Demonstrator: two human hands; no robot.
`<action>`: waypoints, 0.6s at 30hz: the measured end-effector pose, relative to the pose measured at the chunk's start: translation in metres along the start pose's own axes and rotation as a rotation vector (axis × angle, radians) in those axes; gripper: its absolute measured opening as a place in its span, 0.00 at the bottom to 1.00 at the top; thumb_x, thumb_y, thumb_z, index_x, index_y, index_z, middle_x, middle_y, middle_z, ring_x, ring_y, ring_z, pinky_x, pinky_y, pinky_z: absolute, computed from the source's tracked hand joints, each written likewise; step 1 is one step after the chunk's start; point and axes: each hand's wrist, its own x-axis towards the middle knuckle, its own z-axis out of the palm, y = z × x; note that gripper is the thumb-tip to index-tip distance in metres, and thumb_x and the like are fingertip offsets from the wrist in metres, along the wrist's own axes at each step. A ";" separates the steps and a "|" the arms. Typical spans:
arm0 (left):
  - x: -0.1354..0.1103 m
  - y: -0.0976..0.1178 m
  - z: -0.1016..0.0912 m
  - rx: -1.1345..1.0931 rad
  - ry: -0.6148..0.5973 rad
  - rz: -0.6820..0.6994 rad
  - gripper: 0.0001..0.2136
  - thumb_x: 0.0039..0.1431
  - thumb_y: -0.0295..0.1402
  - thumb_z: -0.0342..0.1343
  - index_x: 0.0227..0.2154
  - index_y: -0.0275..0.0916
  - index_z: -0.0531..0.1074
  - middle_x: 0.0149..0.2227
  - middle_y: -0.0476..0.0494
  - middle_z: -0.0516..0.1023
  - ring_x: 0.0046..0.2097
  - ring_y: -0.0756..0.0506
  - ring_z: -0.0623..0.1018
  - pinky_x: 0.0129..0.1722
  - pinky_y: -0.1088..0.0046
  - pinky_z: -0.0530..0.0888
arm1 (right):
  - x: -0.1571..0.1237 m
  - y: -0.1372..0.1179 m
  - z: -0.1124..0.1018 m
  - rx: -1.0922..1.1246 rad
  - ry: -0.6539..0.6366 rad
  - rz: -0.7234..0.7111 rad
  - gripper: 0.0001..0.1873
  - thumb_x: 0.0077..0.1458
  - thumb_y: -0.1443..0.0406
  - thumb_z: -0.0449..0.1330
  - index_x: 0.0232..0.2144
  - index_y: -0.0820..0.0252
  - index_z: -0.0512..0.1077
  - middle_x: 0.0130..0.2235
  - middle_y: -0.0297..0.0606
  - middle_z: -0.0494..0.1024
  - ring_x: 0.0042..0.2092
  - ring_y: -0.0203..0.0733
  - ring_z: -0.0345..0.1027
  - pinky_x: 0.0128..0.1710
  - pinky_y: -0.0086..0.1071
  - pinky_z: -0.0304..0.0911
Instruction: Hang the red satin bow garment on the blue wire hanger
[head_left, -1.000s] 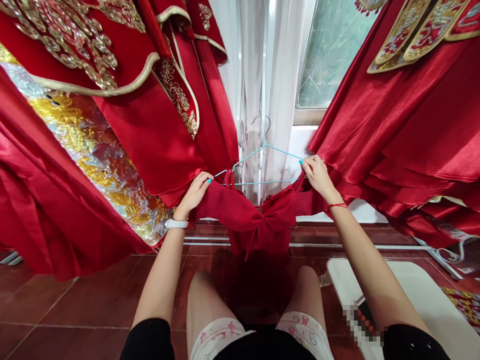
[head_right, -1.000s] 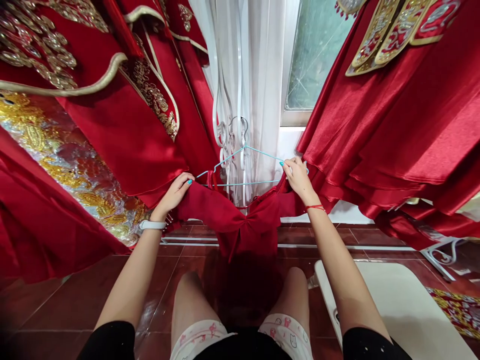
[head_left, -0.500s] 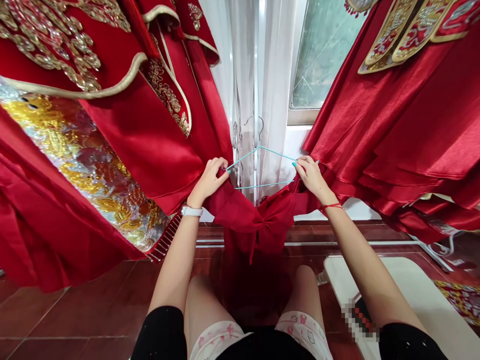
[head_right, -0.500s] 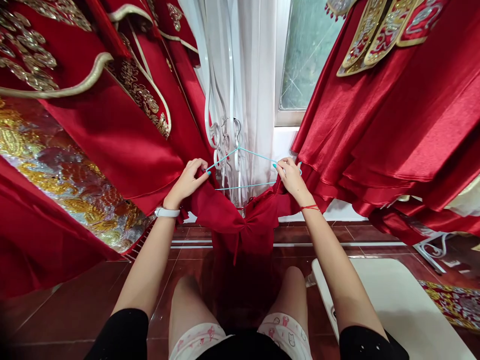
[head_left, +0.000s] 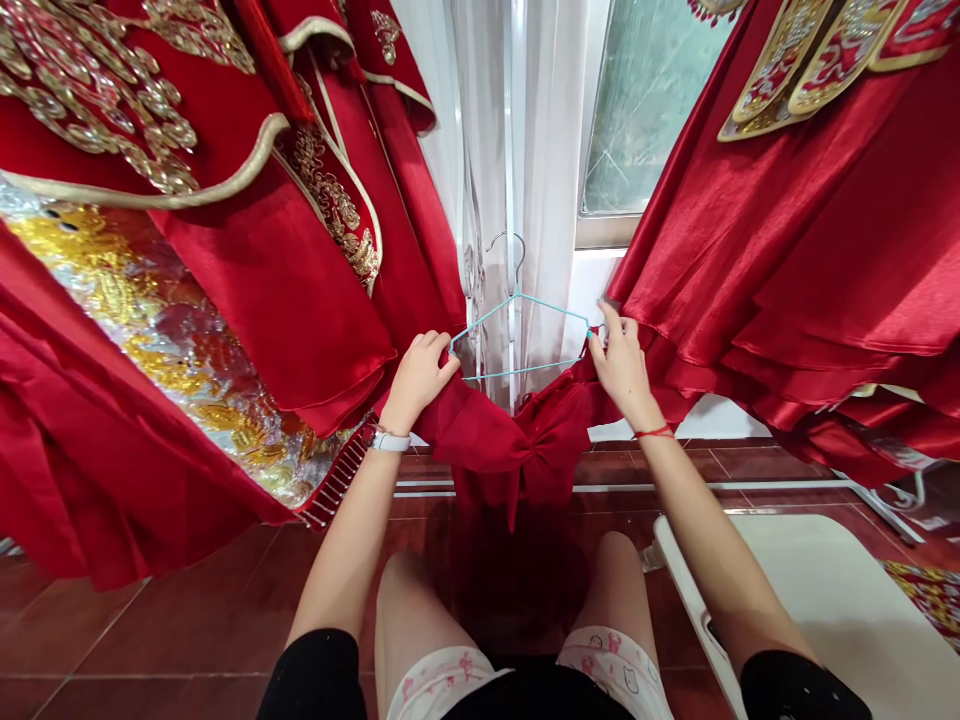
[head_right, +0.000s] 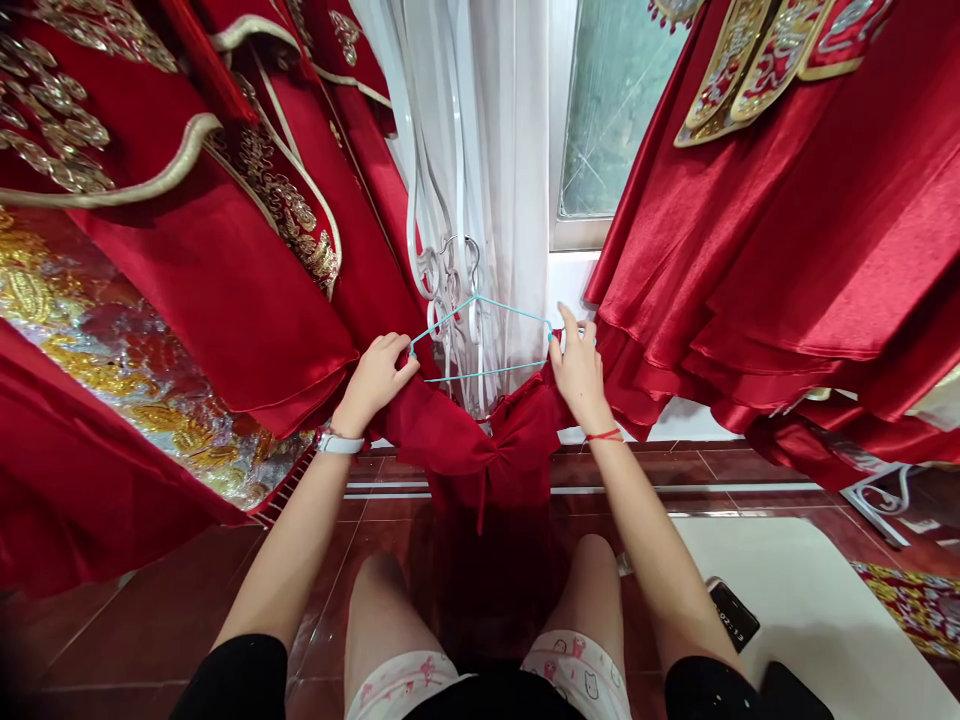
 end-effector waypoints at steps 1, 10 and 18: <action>0.000 -0.001 0.001 -0.024 -0.004 0.000 0.03 0.60 0.30 0.51 0.34 0.41 0.70 0.38 0.39 0.73 0.45 0.37 0.72 0.52 0.57 0.70 | -0.007 -0.015 0.001 0.003 0.072 0.017 0.21 0.65 0.60 0.50 0.56 0.55 0.71 0.54 0.53 0.68 0.50 0.56 0.69 0.51 0.49 0.65; -0.027 -0.016 0.010 -0.361 0.238 -0.162 0.15 0.66 0.36 0.50 0.52 0.38 0.71 0.54 0.36 0.77 0.56 0.41 0.76 0.62 0.59 0.69 | -0.004 -0.123 0.086 0.101 -0.282 -0.603 0.18 0.65 0.69 0.54 0.50 0.50 0.79 0.61 0.44 0.73 0.70 0.57 0.54 0.70 0.68 0.35; -0.020 -0.031 0.015 -0.532 0.317 -0.284 0.14 0.62 0.43 0.55 0.34 0.39 0.79 0.39 0.40 0.85 0.43 0.41 0.81 0.50 0.63 0.76 | 0.002 -0.124 0.095 0.054 -0.296 -0.624 0.17 0.64 0.72 0.56 0.45 0.50 0.82 0.53 0.45 0.77 0.71 0.57 0.53 0.70 0.69 0.34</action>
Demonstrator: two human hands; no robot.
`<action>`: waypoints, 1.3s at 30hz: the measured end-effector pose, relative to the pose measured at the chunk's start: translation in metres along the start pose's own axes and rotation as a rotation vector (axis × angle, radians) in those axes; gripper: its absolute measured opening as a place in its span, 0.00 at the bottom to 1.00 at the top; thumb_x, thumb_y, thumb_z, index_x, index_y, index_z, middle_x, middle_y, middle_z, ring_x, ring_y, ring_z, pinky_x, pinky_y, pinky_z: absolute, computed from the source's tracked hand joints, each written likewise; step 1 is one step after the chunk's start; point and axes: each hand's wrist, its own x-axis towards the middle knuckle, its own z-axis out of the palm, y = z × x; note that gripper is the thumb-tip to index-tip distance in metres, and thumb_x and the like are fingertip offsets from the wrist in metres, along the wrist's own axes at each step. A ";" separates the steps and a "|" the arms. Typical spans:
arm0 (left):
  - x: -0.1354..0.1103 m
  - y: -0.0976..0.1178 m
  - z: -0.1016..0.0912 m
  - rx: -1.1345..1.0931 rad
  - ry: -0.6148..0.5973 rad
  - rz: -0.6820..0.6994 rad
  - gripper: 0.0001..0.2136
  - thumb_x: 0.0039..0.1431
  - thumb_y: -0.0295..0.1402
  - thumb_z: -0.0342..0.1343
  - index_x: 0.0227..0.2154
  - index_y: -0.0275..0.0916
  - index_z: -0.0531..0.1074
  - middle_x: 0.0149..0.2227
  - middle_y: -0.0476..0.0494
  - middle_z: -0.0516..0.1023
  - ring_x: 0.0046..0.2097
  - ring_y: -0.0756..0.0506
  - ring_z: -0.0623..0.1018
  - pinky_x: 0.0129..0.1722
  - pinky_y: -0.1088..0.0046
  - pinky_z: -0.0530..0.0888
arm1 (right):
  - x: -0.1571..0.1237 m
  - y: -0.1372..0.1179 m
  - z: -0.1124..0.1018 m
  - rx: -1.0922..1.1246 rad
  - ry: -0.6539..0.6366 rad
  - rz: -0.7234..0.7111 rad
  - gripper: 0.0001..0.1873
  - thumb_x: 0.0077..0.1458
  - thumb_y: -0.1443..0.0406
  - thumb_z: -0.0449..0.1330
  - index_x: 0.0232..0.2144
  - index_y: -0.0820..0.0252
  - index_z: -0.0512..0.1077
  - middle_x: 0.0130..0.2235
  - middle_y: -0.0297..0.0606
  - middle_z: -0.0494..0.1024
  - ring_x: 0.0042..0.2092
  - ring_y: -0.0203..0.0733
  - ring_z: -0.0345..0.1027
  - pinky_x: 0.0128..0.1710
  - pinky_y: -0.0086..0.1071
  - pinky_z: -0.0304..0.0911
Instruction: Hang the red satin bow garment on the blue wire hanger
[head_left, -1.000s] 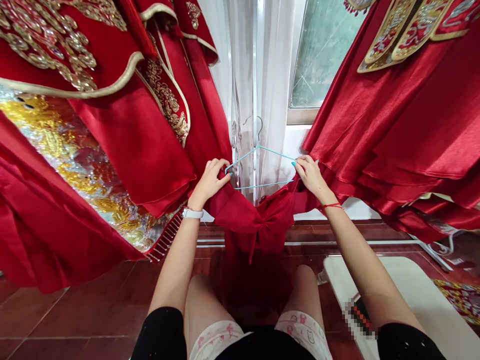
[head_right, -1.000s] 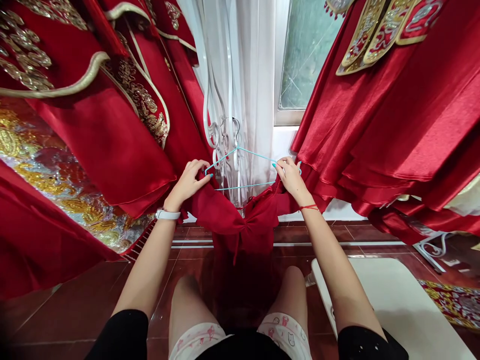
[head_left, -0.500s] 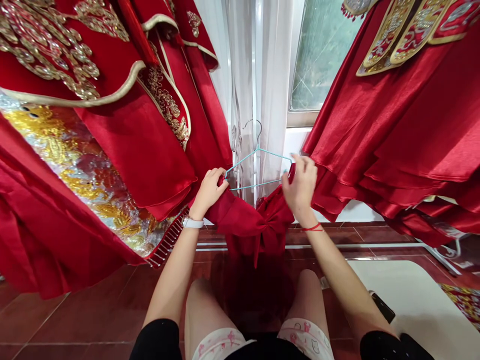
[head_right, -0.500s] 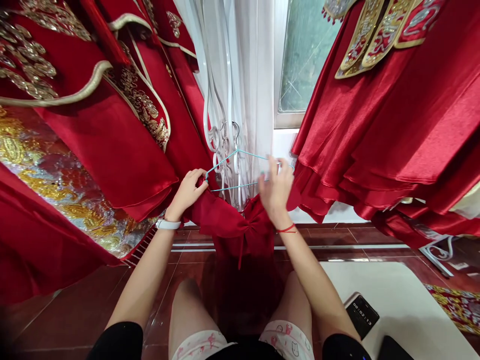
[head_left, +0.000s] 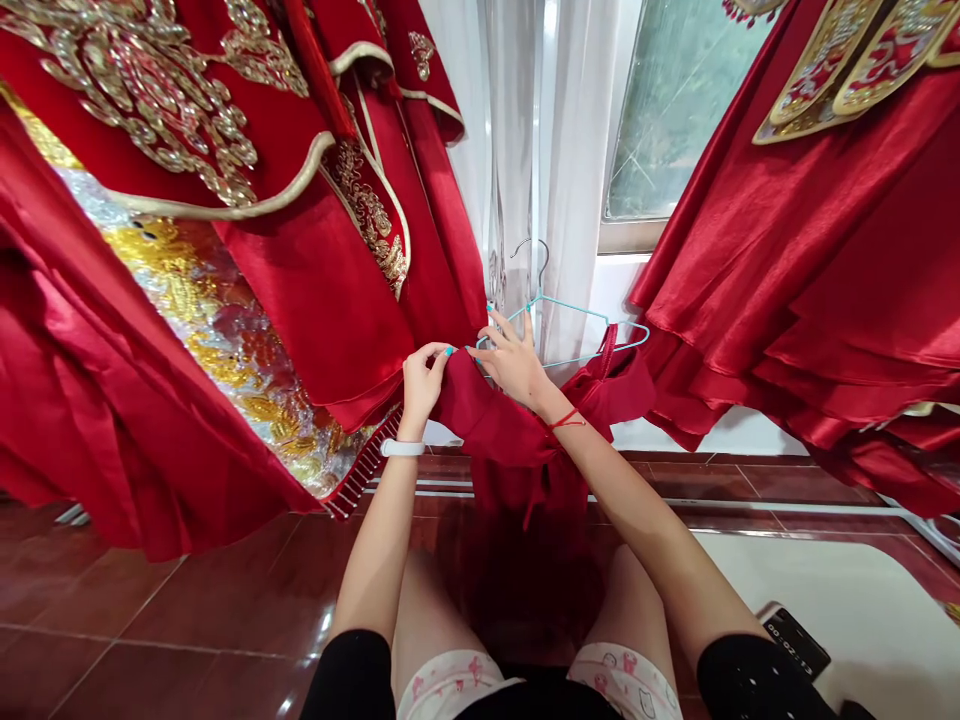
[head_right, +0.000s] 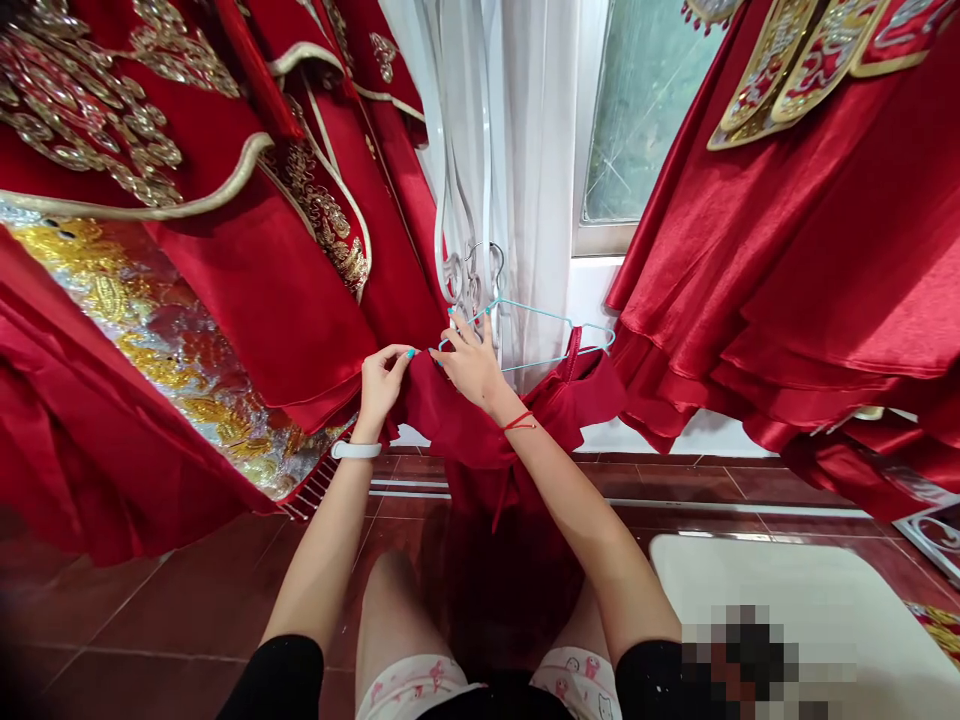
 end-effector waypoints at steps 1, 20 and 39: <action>0.002 -0.001 0.001 -0.020 0.001 -0.012 0.14 0.61 0.44 0.56 0.34 0.39 0.80 0.39 0.40 0.85 0.42 0.41 0.82 0.50 0.63 0.76 | 0.000 -0.001 0.000 0.000 0.004 0.006 0.17 0.64 0.72 0.56 0.44 0.50 0.82 0.53 0.45 0.77 0.71 0.57 0.53 0.71 0.69 0.34; 0.008 0.024 0.028 -0.039 0.093 0.067 0.11 0.61 0.40 0.58 0.35 0.38 0.80 0.39 0.43 0.82 0.43 0.44 0.81 0.48 0.67 0.76 | 0.008 -0.007 0.005 0.020 0.014 0.104 0.16 0.65 0.73 0.54 0.32 0.56 0.81 0.48 0.46 0.79 0.71 0.53 0.53 0.73 0.64 0.32; -0.008 0.003 0.023 0.081 -0.227 0.050 0.15 0.58 0.36 0.58 0.47 0.40 0.76 0.51 0.40 0.81 0.53 0.38 0.78 0.59 0.58 0.71 | 0.011 0.012 -0.003 0.328 0.037 0.114 0.15 0.60 0.70 0.55 0.49 0.57 0.71 0.52 0.45 0.78 0.64 0.53 0.65 0.71 0.62 0.38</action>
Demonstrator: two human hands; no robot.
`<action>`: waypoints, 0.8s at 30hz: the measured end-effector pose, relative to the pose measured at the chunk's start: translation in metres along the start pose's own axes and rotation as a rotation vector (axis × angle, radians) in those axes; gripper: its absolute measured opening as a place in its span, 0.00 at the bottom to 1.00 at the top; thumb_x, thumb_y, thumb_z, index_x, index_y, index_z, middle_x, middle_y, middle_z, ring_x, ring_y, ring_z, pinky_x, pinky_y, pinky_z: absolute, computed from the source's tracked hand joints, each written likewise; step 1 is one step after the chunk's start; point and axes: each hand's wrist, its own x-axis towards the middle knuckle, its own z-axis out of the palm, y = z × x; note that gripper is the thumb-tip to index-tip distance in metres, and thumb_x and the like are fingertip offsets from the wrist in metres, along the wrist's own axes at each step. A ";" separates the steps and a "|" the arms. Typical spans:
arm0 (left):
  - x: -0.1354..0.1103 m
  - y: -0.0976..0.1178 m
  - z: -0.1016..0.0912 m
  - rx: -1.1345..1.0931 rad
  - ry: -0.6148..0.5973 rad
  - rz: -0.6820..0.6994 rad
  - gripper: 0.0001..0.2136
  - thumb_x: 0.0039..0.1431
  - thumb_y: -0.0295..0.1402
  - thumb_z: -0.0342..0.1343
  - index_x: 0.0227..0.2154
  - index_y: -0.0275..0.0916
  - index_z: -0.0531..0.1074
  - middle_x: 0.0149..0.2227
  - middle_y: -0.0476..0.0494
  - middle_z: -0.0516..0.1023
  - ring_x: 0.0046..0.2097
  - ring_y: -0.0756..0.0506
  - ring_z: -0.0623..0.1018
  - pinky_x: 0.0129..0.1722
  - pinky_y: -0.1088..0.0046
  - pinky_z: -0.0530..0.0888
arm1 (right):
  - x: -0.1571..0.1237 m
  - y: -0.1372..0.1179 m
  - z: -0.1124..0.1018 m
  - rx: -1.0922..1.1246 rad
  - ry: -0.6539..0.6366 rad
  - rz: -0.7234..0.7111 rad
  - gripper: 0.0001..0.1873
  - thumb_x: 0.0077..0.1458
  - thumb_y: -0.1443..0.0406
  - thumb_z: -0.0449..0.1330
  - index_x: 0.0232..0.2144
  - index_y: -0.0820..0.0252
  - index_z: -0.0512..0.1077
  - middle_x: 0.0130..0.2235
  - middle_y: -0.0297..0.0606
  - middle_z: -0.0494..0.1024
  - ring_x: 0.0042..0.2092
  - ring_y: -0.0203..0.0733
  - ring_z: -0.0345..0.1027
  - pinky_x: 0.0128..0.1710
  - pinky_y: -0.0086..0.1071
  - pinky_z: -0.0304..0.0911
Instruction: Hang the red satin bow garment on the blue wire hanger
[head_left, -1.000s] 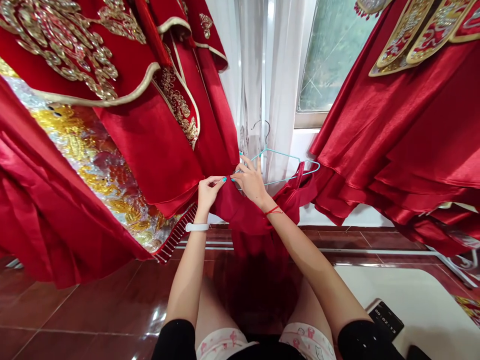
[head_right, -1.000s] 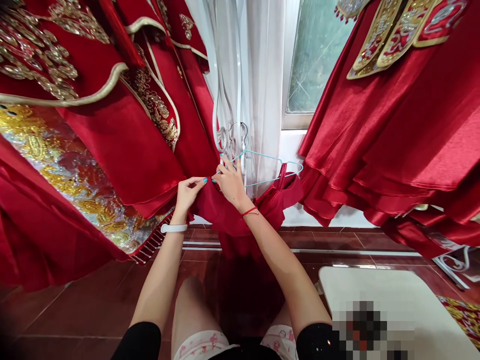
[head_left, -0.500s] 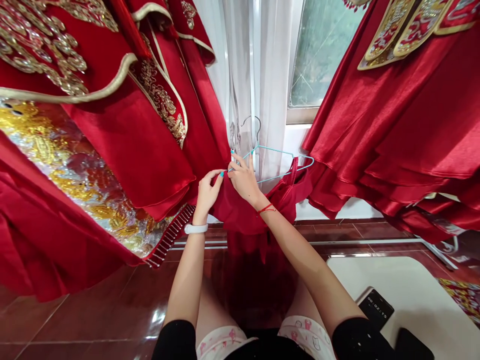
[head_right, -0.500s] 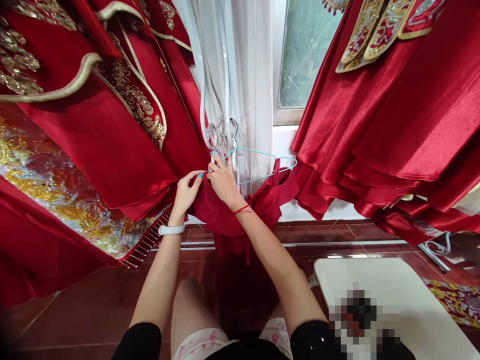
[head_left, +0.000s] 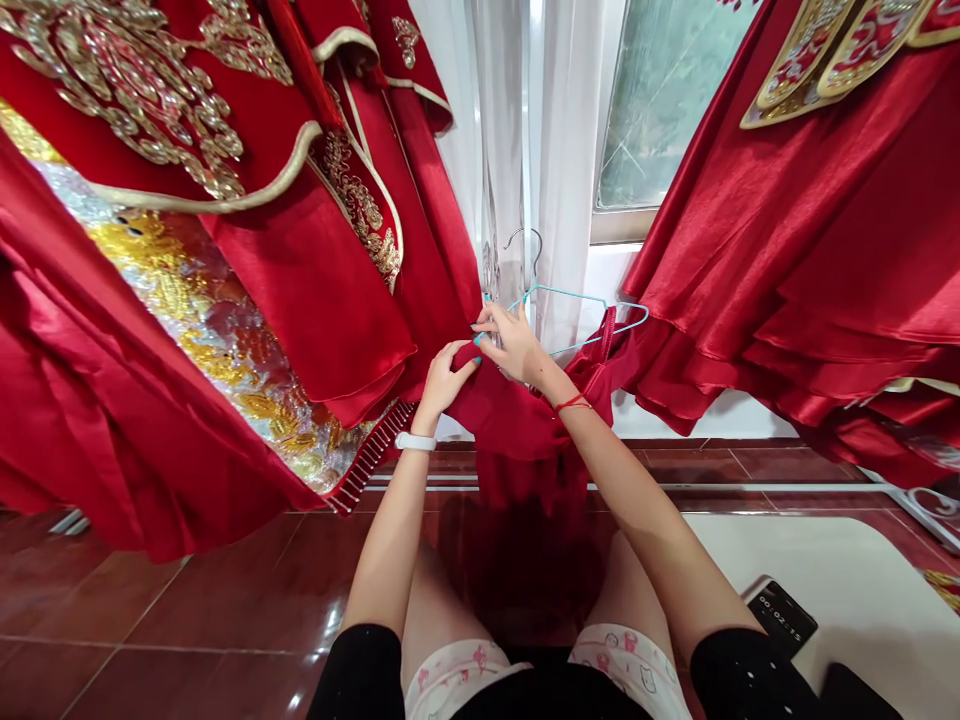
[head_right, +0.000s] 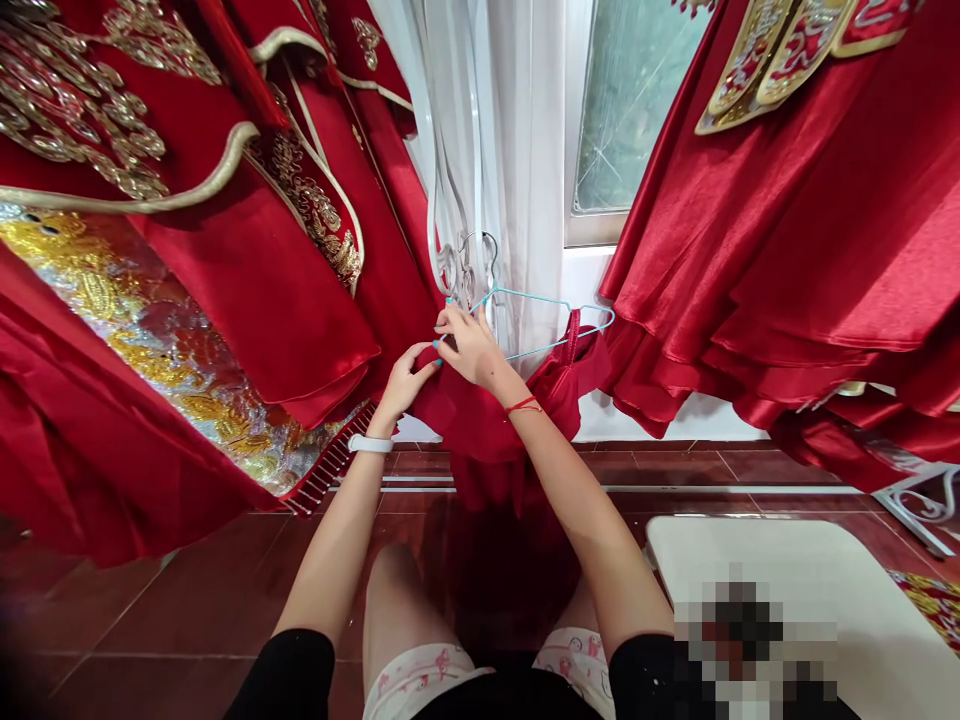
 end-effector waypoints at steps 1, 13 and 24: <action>0.001 -0.001 0.002 -0.021 0.007 -0.002 0.14 0.59 0.36 0.58 0.46 0.39 0.76 0.50 0.40 0.82 0.52 0.39 0.79 0.57 0.60 0.72 | -0.001 0.000 -0.003 -0.012 -0.044 -0.018 0.16 0.57 0.69 0.59 0.49 0.57 0.70 0.53 0.45 0.78 0.67 0.56 0.62 0.71 0.63 0.37; 0.000 -0.031 -0.020 -0.183 0.033 -0.059 0.16 0.58 0.43 0.58 0.42 0.38 0.79 0.44 0.41 0.84 0.46 0.40 0.81 0.51 0.64 0.75 | -0.004 0.001 0.010 -0.092 -0.016 -0.011 0.22 0.52 0.78 0.60 0.46 0.53 0.73 0.52 0.45 0.80 0.71 0.56 0.54 0.72 0.65 0.35; 0.003 -0.043 -0.022 -0.141 0.149 -0.092 0.18 0.57 0.49 0.55 0.34 0.38 0.79 0.41 0.39 0.85 0.44 0.39 0.81 0.50 0.61 0.76 | -0.123 0.044 -0.052 -0.220 1.197 0.466 0.14 0.59 0.64 0.51 0.46 0.57 0.69 0.47 0.47 0.73 0.49 0.48 0.70 0.51 0.45 0.68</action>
